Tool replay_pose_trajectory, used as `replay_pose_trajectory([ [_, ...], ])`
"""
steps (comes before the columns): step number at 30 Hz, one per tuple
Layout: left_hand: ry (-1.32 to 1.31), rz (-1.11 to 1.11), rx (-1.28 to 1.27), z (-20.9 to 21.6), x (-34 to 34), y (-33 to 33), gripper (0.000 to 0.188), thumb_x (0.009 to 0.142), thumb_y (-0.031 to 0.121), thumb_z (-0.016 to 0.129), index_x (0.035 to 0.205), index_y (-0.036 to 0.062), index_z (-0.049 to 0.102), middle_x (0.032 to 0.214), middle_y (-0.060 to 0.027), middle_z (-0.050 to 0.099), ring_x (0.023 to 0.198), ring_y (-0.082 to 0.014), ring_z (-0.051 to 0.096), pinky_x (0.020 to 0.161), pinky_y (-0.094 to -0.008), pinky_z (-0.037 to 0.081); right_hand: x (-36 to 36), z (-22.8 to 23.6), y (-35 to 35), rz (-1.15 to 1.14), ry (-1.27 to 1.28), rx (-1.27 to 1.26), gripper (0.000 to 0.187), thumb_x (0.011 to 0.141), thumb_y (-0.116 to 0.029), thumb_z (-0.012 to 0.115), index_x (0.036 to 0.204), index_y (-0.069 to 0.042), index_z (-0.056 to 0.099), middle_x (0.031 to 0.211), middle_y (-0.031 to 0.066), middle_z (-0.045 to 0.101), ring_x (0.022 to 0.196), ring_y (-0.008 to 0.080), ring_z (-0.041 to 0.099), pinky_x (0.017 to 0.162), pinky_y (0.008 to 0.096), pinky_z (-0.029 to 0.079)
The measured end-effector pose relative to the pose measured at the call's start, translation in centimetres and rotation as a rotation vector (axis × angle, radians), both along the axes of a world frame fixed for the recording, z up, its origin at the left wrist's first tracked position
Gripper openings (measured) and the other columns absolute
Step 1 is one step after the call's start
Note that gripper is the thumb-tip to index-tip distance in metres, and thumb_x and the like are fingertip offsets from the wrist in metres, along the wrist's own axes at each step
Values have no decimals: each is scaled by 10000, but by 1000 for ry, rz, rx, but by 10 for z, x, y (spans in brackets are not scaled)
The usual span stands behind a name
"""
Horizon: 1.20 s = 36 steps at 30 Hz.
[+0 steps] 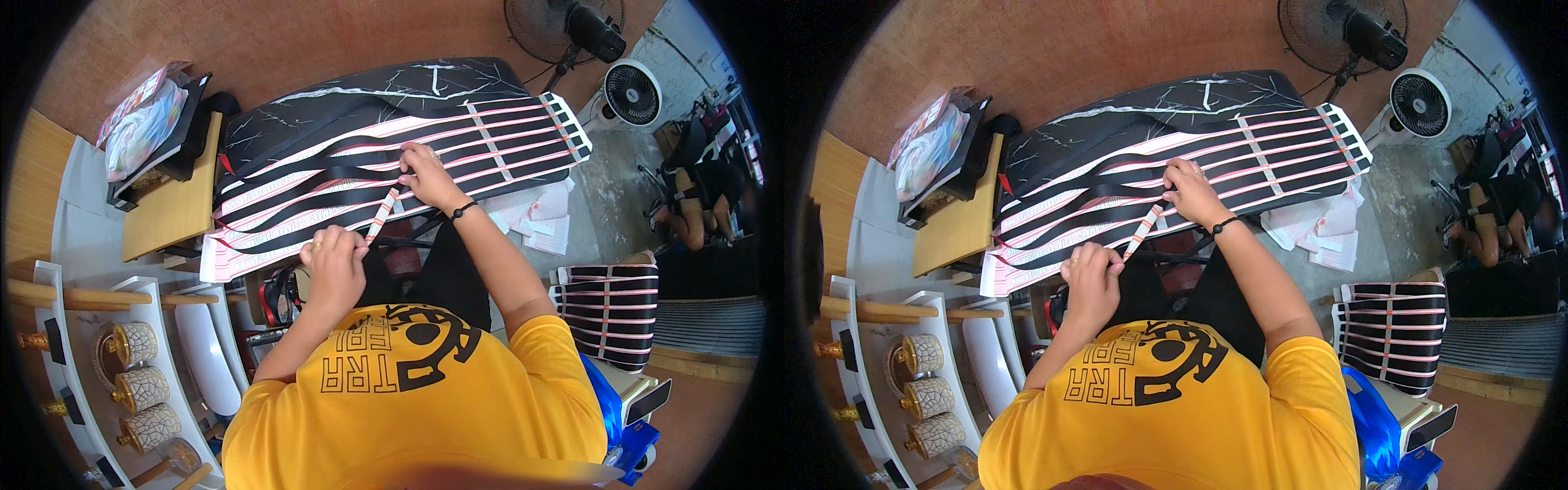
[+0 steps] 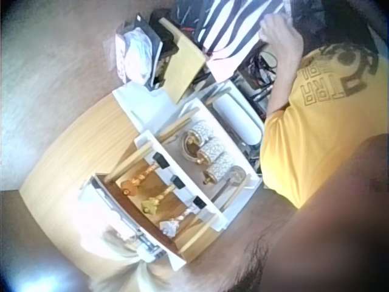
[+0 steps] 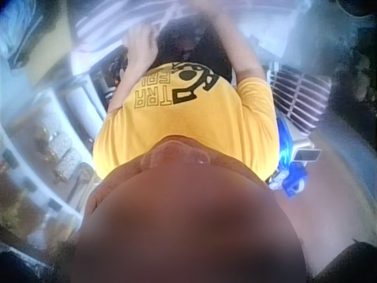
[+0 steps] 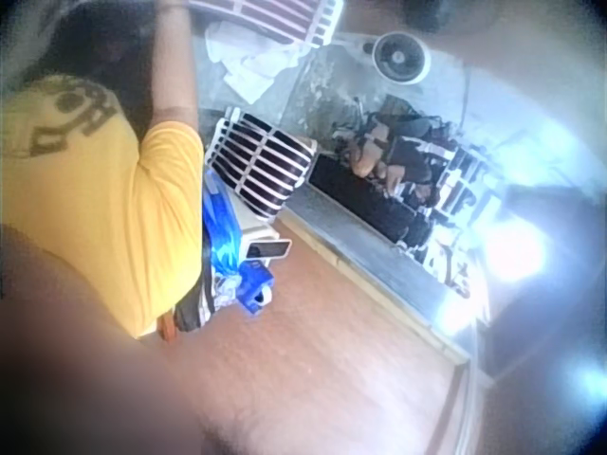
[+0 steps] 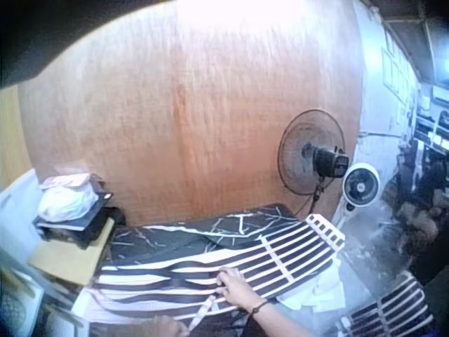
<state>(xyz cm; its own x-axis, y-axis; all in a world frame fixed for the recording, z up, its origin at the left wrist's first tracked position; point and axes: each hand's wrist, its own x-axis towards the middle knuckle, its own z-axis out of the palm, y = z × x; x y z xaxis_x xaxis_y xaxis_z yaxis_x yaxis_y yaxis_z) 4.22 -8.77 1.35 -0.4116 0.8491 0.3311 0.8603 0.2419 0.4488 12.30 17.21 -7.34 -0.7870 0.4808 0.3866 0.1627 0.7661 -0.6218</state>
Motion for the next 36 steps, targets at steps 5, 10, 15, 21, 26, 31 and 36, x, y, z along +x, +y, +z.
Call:
replay_pose_trajectory([
  [5, 33, 145, 18, -3, -14, -10, 61, 830, 113, 672, 859, 118, 619, 896, -56, 555, 923, -279, 530, 817, -435, 318, 6, 1, 3, 93, 54, -50, 124, 785, -138, 729, 864, -97, 643, 1334, 132, 521, 1277, 381, 444, 1123, 550, 291],
  [10, -2, 32, -65, -1, -2, -22, 104, 795, 108, 693, 850, 122, 605, 893, -53, 548, 920, -271, 528, 814, -419, 310, 4, -6, 2, 49, -95, 88, 79, 845, -156, 664, 824, -80, 663, 1326, 126, 523, 1278, 337, 449, 1136, 505, 288],
  [15, -33, 18, 3, 14, 11, -51, 70, 804, 130, 709, 852, 128, 657, 885, -31, 545, 921, -247, 520, 831, -408, 301, 1, -12, 8, 20, -4, 44, 169, 893, -233, 636, 949, -76, 664, 1256, 123, 553, 1215, 351, 481, 1050, 465, 369],
  [21, -24, 42, -80, 8, 9, -57, 72, 799, 115, 710, 812, 124, 640, 872, -43, 543, 913, -254, 516, 830, -396, 295, 4, -10, 5, 28, -14, 163, 213, 880, -278, 660, 924, -83, 587, 1258, 126, 548, 1234, 358, 485, 1070, 462, 356],
  [26, -24, 32, -190, 8, 7, -78, 76, 781, 83, 694, 788, 112, 624, 839, -46, 556, 891, -263, 529, 816, -396, 295, -1, -18, 1, -72, 0, 282, 306, 883, -308, 651, 1055, -64, 580, 1213, 132, 549, 1188, 350, 524, 1075, 462, 364],
  [31, -160, 81, -91, 17, -8, -116, 101, 710, 2, 657, 761, 69, 601, 776, -86, 562, 818, -303, 547, 769, -402, 377, -2, -23, 9, -98, -33, 357, 329, 905, -321, 620, 1102, -60, 585, 1219, 144, 557, 1196, 349, 525, 1069, 463, 371],
  [36, -16, 257, -117, 16, -42, -181, 70, 772, 30, 700, 794, 48, 636, 841, -102, 609, 874, -284, 577, 799, -392, 419, -1, -17, 9, -92, -42, 270, 304, 900, -291, 629, 1099, -63, 591, 1203, 138, 566, 1195, 354, 521, 1054, 471, 375],
])
